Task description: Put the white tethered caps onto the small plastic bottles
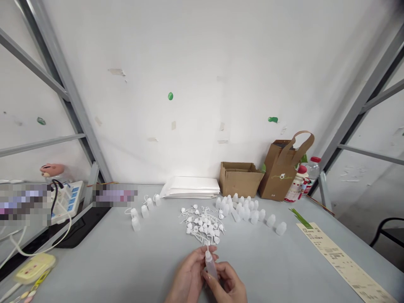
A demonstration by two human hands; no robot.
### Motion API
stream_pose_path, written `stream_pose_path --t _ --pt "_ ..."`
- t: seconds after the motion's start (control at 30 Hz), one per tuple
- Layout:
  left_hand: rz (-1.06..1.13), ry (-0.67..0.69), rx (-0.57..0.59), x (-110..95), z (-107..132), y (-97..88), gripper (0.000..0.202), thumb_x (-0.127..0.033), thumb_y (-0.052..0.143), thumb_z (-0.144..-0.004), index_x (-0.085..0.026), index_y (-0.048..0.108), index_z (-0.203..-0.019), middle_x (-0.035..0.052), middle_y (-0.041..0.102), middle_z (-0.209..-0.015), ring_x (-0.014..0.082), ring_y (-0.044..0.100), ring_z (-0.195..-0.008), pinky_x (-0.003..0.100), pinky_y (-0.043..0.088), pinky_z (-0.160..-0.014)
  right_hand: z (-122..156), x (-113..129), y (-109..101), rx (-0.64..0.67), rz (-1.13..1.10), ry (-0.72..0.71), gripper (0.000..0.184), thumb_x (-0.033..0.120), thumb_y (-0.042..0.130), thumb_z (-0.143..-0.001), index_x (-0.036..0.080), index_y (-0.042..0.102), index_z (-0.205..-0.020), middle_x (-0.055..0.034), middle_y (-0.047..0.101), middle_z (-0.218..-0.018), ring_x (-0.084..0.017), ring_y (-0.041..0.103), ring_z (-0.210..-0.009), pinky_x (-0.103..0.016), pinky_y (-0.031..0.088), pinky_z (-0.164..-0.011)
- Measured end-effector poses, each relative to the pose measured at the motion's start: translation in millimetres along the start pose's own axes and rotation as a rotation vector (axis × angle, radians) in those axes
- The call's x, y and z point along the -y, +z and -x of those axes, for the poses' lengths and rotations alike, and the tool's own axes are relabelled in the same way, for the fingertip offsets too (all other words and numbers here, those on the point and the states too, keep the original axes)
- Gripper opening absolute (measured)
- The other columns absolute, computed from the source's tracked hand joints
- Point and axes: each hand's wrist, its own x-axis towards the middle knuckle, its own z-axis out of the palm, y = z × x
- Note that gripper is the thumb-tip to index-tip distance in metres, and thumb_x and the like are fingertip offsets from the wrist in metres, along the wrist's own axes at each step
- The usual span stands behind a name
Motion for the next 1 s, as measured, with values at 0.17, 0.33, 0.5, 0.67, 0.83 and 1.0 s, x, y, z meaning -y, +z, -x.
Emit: stream_pose_path --t 0.17,0.33,0.5,0.67,0.83,1.0 --pt "-0.045 -0.019 -0.048 -2.1 3.3 5.5 0.020 -0.022 0.049 -0.067 -0.014 0.062 -0.080 0.0026 0.060 -0.066 0.0153 0.054 -0.067 0.026 0.038 -0.066 -0.5 8.3 -1.2 0.094 -0.114 0.058 0.034 0.049 0.073 -0.056 0.016 0.066 -0.061 -0.0009 0.061 -0.051 -0.012 0.048 -0.048 -0.021 0.036 -0.047" --pt "-0.104 0.074 -0.070 -0.3 4.4 7.5 0.023 -0.029 0.057 -0.064 -0.014 0.064 -0.080 0.0055 0.064 -0.078 0.0188 0.056 -0.082 0.025 0.039 -0.067 -3.8 17.3 -2.3 0.195 -0.258 0.102 0.037 0.051 0.070 -0.061 0.014 0.068 -0.065 -0.0010 0.059 -0.047 -0.009 0.044 -0.041 -0.019 0.032 -0.042" --pt "-0.151 0.147 -0.110 6.3 -0.5 5.8 0.039 -0.048 0.067 -0.059 -0.013 0.065 -0.077 0.0051 0.063 -0.069 0.0170 0.056 -0.069 0.025 0.039 -0.060 -4.1 17.8 -1.2 0.177 -0.250 0.082 0.037 0.051 0.070 -0.061 0.015 0.070 -0.069 -0.0015 0.059 -0.048 -0.011 0.046 -0.043 -0.020 0.033 -0.042" --pt "-0.321 0.205 -0.072 10.0 -6.0 4.0 0.042 -0.050 0.073 -0.051 -0.013 0.063 -0.068 -0.0003 0.059 -0.062 0.0075 0.043 -0.047 0.021 0.024 -0.042 -2.0 8.4 -0.4 0.135 -0.224 0.083 0.036 0.050 0.072 -0.058 0.016 0.070 -0.068 -0.0020 0.061 -0.049 -0.011 0.048 -0.043 -0.020 0.033 -0.041" --pt "-0.501 0.266 -0.015 0.1 -3.2 0.8 0.038 -0.050 0.068 -0.060 -0.015 0.065 -0.073 0.0035 0.063 -0.069 0.0147 0.052 -0.058 0.024 0.035 -0.049 -2.8 9.2 -1.0 0.089 -0.201 0.076 0.039 0.053 0.071 -0.057 0.016 0.069 -0.069 -0.0019 0.060 -0.048 -0.012 0.048 -0.042 -0.021 0.035 -0.041" --pt "-1.004 0.720 -0.288 -32.0 -9.4 -20.8 0.021 -0.034 0.057 -0.074 -0.022 0.065 -0.089 0.0068 0.064 -0.096 0.0254 0.053 -0.095 0.036 0.036 -0.088 -5.5 18.8 -2.3 0.003 -0.178 0.084 0.043 0.057 0.071 -0.055 0.015 0.068 -0.067 -0.0014 0.057 -0.046 -0.012 0.047 -0.042 -0.021 0.035 -0.040"
